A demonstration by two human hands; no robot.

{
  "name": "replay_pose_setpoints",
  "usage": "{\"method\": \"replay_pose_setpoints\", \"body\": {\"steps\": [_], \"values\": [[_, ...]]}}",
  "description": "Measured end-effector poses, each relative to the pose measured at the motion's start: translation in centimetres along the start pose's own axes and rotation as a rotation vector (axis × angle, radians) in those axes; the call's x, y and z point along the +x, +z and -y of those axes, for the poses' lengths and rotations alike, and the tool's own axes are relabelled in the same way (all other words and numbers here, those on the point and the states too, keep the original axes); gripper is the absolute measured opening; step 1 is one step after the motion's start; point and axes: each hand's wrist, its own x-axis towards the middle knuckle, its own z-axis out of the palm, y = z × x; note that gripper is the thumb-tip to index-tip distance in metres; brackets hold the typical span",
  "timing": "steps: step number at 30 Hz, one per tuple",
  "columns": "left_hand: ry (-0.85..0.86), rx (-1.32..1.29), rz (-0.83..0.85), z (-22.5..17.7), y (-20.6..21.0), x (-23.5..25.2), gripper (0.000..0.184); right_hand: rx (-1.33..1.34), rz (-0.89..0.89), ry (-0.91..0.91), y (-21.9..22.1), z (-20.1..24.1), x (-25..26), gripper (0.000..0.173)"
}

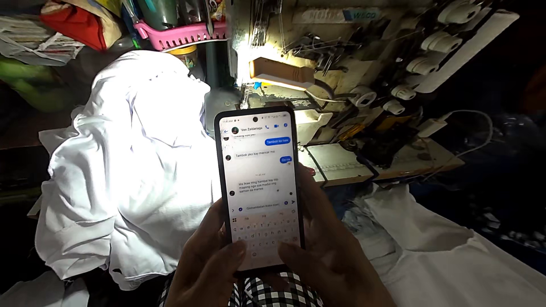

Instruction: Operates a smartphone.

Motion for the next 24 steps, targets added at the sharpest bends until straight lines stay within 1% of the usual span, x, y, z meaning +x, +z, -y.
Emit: {"method": "replay_pose_setpoints", "body": {"steps": [3,6,8,11,13,16,24], "values": [[-0.009,-0.025,-0.005,0.0,0.0,0.1,0.043,0.062,0.017,-0.028,-0.2,-0.2,0.1,0.079],[-0.013,-0.038,0.022,0.1,-0.1,0.0,0.048,0.060,-0.044,-0.022,0.1,0.0,0.2,0.070],[-0.012,-0.016,0.023,0.1,-0.1,0.0,0.050,0.067,-0.059,-0.013,0.2,0.1,0.2,0.069],[-0.006,-0.013,0.057,0.0,-0.2,0.0,0.055,0.109,-0.036,-0.042,0.0,-0.1,0.4,0.068],[-0.006,-0.009,0.072,0.0,-0.2,-0.1,0.057,0.116,-0.044,-0.053,-0.1,0.0,0.4,0.065],[-0.008,-0.001,0.076,-0.1,0.0,-0.2,0.058,0.109,-0.078,-0.051,-0.1,0.4,0.4,0.059],[0.004,0.045,0.114,-0.6,0.2,-0.5,0.061,0.088,-0.119,-0.092,0.1,1.2,0.2,0.055]]}}
